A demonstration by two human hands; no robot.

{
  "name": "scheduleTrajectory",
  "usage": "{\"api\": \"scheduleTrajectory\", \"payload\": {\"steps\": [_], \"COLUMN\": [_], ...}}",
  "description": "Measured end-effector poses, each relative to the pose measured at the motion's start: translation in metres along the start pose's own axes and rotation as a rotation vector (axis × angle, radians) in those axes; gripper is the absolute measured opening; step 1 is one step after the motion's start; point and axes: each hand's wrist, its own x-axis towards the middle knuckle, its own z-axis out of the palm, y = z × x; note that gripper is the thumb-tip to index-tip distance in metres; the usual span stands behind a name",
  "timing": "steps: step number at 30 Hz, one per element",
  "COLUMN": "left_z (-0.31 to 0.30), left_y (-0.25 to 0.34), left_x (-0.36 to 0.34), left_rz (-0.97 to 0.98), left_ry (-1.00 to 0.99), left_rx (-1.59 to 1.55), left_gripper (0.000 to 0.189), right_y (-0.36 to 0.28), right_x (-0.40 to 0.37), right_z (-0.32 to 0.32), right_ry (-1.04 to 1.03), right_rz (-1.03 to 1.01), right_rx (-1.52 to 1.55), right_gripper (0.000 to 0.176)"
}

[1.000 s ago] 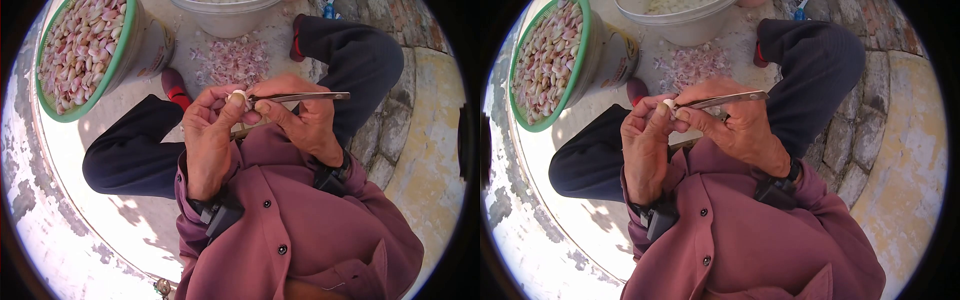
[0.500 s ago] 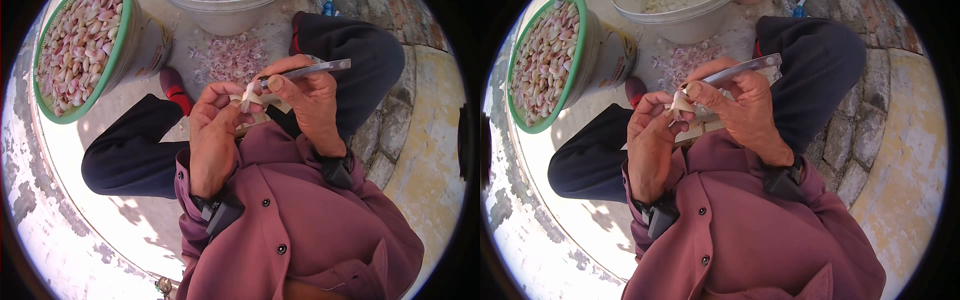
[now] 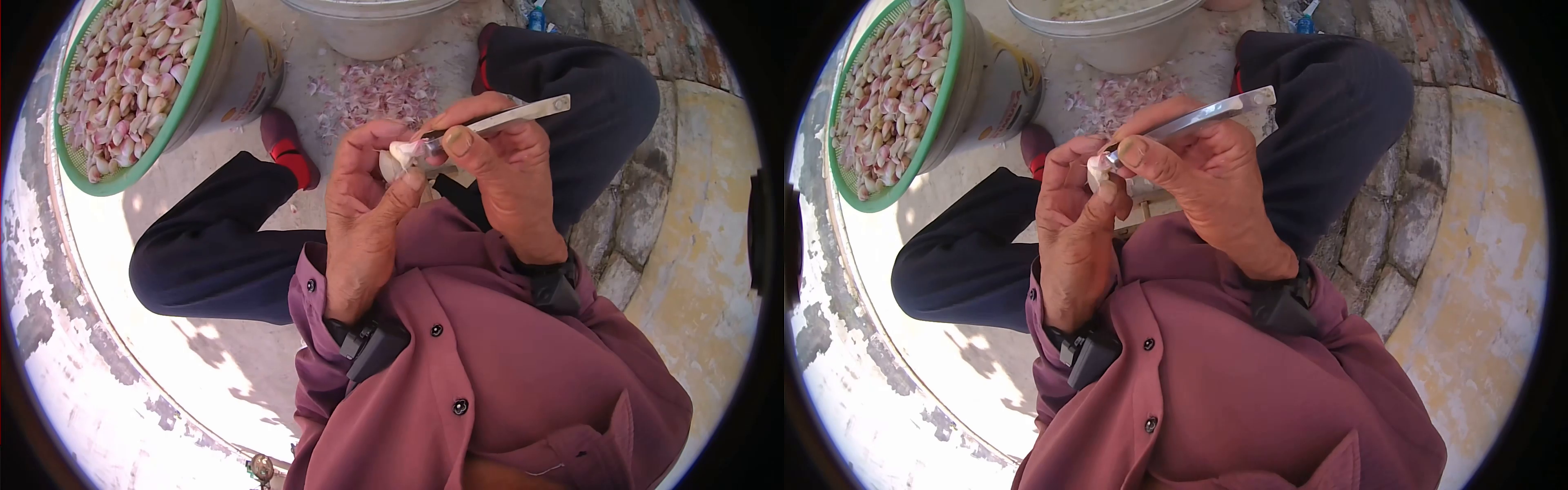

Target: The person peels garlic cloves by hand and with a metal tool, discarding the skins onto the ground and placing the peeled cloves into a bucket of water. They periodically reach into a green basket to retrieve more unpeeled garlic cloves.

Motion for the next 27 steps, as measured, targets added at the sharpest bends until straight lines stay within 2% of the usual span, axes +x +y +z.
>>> {"api": "scheduleTrajectory", "payload": {"steps": [6, 8, 10, 15, 19, 22, 27], "left_z": [-0.011, -0.009, -0.007, -0.009, -0.01, -0.007, -0.008], "left_y": [0.006, 0.008, 0.01, 0.012, 0.015, 0.014, 0.01], "left_x": [-0.006, -0.004, -0.004, -0.004, -0.004, -0.004, -0.003], "left_rz": [-0.054, -0.065, -0.076, -0.127, -0.18, -0.17, -0.074], "left_ry": [0.108, 0.112, 0.118, 0.059, 0.055, 0.136, 0.096], "left_rx": [0.124, 0.07, 0.016, -0.163, -0.113, -0.024, 0.007], "left_gripper": [0.024, 0.021, 0.019, 0.01, 0.009, 0.011, 0.022], "right_y": [0.005, 0.006, 0.007, 0.003, 0.002, 0.002, 0.007], "right_x": [0.001, 0.0, -0.002, -0.002, -0.002, -0.005, -0.012], "right_z": [-0.009, -0.009, -0.009, -0.011, -0.014, -0.014, -0.011], "right_ry": [0.071, 0.072, -0.057, -0.147, -0.226, -0.215, -0.164], "right_rz": [-0.04, -0.053, -0.193, -0.121, -0.133, -0.14, -0.137], "right_rx": [-0.106, -0.128, -0.338, -0.315, -0.359, -0.423, -0.448], "right_gripper": [0.021, 0.022, 0.026, 0.028, 0.024, 0.022, 0.02]}}
